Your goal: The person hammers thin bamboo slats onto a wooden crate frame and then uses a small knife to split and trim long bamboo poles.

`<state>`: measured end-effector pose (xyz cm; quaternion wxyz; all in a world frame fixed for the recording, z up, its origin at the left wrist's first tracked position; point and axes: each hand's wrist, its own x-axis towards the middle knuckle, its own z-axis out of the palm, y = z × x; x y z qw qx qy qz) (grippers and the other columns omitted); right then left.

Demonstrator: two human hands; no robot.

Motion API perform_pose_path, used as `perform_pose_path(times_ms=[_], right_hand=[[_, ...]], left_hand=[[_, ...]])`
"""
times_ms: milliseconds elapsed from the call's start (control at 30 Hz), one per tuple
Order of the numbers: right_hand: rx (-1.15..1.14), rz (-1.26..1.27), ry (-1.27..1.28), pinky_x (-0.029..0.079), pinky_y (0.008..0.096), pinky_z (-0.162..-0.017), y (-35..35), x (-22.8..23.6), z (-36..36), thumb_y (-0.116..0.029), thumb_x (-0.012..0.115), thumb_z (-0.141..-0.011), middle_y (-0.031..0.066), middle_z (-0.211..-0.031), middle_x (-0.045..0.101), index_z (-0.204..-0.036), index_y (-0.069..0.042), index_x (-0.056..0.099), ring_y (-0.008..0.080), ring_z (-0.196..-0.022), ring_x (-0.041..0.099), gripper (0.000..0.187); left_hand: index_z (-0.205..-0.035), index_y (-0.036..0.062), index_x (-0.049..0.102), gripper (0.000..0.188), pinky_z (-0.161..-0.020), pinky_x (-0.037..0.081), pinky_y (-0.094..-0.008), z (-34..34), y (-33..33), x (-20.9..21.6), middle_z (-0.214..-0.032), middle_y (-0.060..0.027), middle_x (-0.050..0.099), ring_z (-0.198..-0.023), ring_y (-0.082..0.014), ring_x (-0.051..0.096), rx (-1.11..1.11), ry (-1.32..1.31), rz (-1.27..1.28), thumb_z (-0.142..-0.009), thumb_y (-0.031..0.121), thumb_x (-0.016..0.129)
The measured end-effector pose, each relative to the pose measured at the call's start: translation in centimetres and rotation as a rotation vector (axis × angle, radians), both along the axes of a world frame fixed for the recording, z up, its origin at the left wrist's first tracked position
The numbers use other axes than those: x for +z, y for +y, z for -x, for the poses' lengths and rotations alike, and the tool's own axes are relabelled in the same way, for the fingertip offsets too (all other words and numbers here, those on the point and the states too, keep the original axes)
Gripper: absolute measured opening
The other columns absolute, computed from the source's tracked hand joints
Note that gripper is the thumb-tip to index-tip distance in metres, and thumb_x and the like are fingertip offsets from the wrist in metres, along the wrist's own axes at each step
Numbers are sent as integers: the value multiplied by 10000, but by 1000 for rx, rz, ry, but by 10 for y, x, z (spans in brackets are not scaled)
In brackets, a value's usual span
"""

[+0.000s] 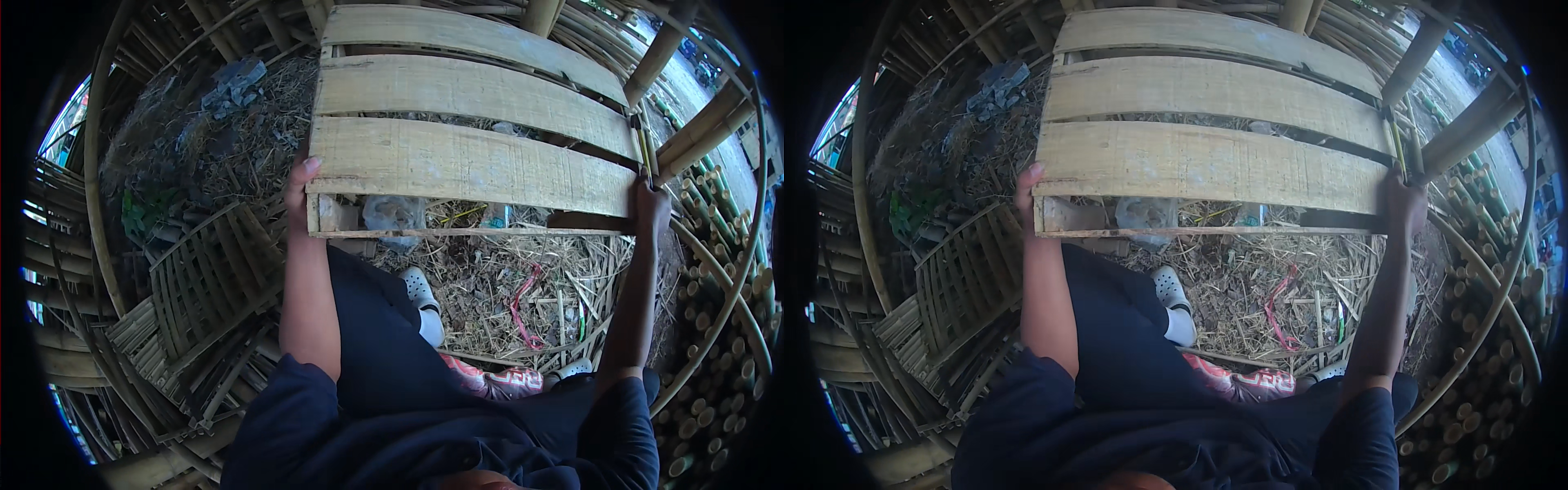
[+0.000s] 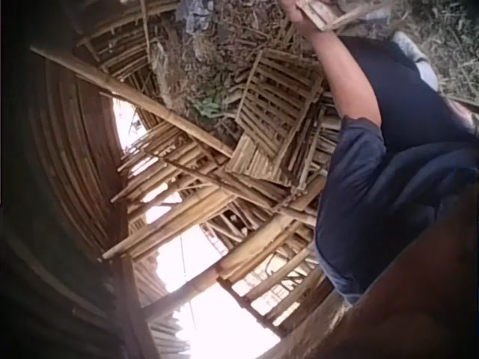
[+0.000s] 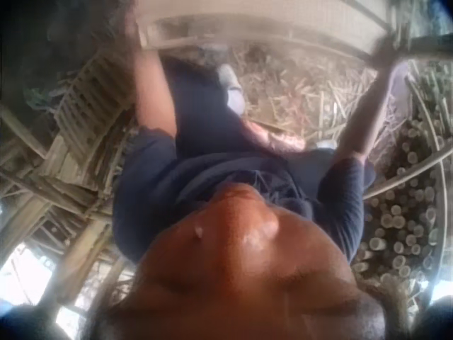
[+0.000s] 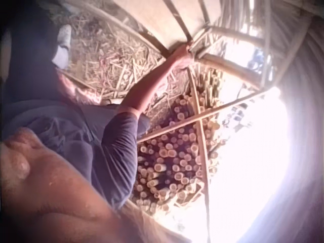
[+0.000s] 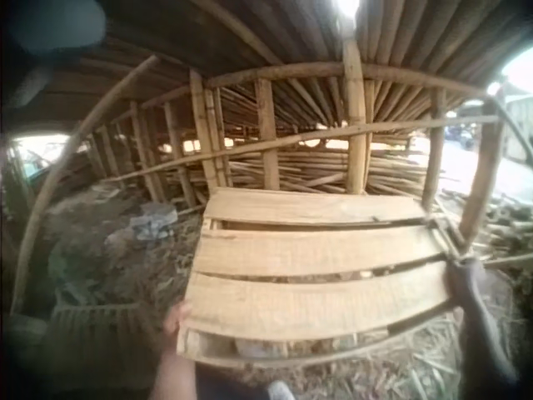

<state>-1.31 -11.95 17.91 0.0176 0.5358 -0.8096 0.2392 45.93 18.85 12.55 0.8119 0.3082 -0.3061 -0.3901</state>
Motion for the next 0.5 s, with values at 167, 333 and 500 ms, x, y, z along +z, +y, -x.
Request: perform_pose_path(times_ms=[167, 333, 500], right_hand=[[295, -14, 38, 526, 480, -966, -39, 24, -143, -754, 519, -871, 208, -1187, 719, -1172, -94, 751, 385, -1145, 677, 761], [485, -81, 39, 527, 470, -981, -61, 26, -289, -746, 534, -876, 200, -1215, 712, -1172, -89, 749, 379, -1171, 667, 751], [605, -61, -15, 517, 449, -1011, -100, -18, -383, -677, 521, -922, 206, -1242, 700, -1229, -57, 714, 370, -1202, 653, 719]], left_hand=[[-1424, -82, 468, 727, -1107, 433, -452, -71, 59, -45, -1398, -216, 573, -1294, -321, 561, 203, 21, 90, -873, 374, 604], [-1404, -37, 497, 700, -997, 512, -452, -118, 105, -73, -1332, -193, 606, -1200, -322, 615, 427, 91, 114, -820, 326, 627], [-1382, 24, 520, 674, -986, 508, -459, -152, 75, -93, -1286, -170, 611, -1156, -329, 615, 553, 95, -50, -793, 325, 650]])
